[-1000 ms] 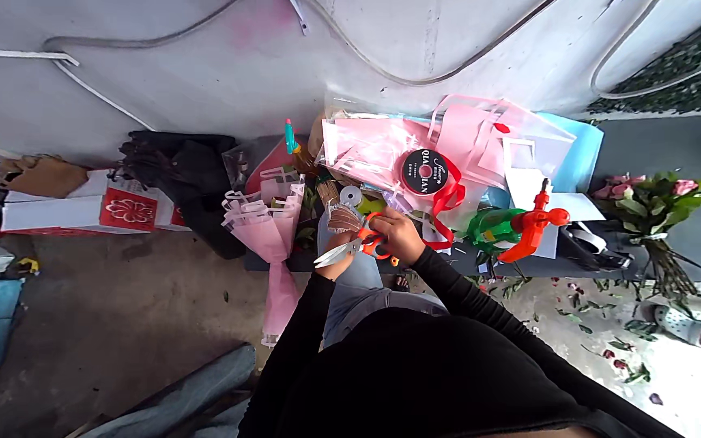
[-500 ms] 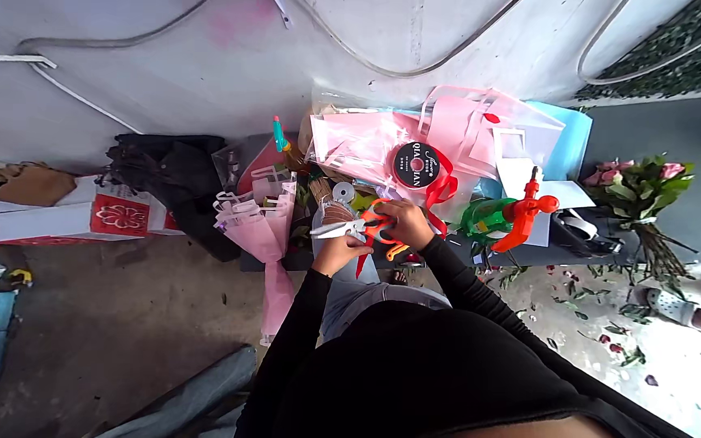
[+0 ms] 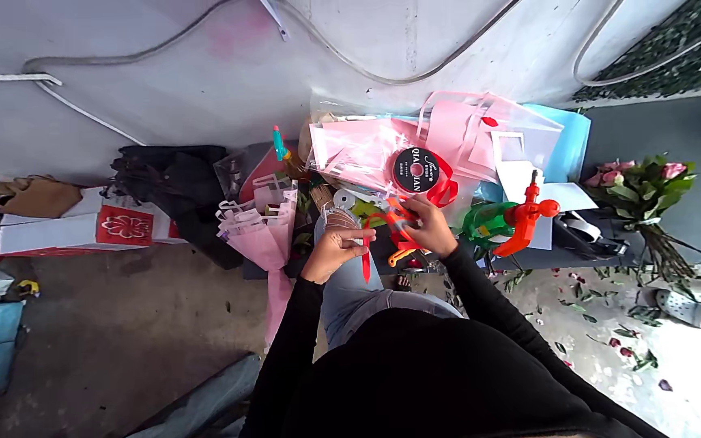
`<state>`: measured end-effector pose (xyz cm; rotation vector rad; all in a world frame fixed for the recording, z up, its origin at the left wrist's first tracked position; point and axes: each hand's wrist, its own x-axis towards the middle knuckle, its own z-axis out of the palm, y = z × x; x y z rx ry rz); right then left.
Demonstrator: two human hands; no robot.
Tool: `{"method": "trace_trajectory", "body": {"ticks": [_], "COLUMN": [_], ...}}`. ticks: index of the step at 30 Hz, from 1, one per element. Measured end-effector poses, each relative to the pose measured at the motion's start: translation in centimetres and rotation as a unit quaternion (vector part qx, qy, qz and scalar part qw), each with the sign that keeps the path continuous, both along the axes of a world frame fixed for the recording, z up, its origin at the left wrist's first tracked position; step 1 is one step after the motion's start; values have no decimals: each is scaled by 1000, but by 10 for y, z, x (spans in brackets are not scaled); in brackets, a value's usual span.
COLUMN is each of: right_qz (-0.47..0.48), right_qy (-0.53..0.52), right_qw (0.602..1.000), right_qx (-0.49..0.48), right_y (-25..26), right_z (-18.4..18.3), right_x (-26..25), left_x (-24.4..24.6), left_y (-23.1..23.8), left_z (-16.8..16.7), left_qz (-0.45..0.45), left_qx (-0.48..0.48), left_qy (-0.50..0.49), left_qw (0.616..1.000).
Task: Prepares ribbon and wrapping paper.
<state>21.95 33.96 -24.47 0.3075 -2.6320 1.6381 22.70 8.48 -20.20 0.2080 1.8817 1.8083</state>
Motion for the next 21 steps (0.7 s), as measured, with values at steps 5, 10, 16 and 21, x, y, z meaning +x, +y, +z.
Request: {"method": "trace_trajectory", "body": {"ticks": [5, 10, 16, 21], "right_qz": [119, 165, 166, 170], "right_qy": [-116, -219, -230, -233], "right_qw": [983, 958, 943, 940], "right_qx": [-77, -88, -172, -183], "right_y": [32, 30, 9, 7], "right_z": [14, 13, 7, 4], "right_x": [53, 91, 94, 92], "left_x": [-4, -5, -5, -5], "left_y": [-17, -12, -1, -2], "left_z": [28, 40, 33, 30], "left_qz": [71, 69, 40, 32], "left_qx": [24, 33, 29, 28], "left_qy": [75, 131, 115, 99], "left_qw": [994, 988, 992, 994]}}
